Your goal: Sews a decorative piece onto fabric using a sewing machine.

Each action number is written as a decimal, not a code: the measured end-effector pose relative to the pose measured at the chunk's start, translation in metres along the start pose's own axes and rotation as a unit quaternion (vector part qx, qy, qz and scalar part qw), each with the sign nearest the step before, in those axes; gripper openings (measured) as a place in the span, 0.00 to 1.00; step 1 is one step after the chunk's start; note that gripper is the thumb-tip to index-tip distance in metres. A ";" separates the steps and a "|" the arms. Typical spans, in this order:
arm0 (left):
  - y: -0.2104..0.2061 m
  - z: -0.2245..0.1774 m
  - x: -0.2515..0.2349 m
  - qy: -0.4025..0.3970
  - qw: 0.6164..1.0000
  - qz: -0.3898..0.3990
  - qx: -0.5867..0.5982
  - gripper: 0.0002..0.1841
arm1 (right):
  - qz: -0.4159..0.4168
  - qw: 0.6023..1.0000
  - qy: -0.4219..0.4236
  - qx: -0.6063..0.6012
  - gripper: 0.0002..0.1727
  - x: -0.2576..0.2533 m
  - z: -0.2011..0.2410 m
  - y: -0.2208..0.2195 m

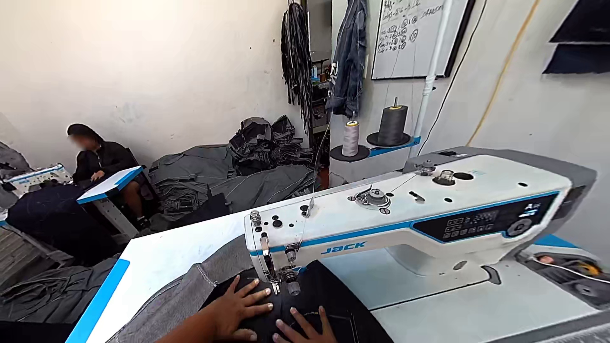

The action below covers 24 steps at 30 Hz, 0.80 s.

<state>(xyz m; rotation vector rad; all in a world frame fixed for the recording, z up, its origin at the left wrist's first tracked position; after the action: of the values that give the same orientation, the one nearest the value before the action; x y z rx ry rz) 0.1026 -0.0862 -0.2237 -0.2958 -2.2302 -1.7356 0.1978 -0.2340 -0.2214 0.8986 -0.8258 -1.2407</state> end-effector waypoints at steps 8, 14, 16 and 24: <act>0.012 -0.005 -0.009 0.191 0.979 -0.031 0.061 0.37 | 0.115 0.986 0.112 0.043 0.31 -0.047 -0.074 0.047; 0.009 -0.012 -0.008 0.236 0.968 -0.037 0.076 0.38 | 0.178 0.972 -0.155 0.011 0.30 -0.033 -0.009 0.051; 0.010 -0.010 -0.008 0.235 0.968 -0.046 0.072 0.37 | 0.149 0.972 -0.179 -0.035 0.39 -0.019 0.021 0.021; 0.005 -0.013 -0.014 0.332 0.940 -0.029 0.079 0.36 | 0.178 0.984 -0.012 -0.001 0.38 -0.035 -0.035 0.021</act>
<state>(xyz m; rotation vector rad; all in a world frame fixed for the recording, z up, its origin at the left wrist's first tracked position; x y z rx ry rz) 0.1185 -0.0967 -0.2208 0.3514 -1.8574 -1.3865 0.2326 -0.1936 -0.2185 0.6980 -0.9584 -0.9392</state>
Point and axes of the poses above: each hand's wrist, its own x-axis away from the middle knuckle, its own y-axis out of the back of the hand, z = x × y, the point moved 8 cm from there along -x, towards the middle knuckle, and after that the axes turned 5 degrees about -y, right-handed, at the moved point
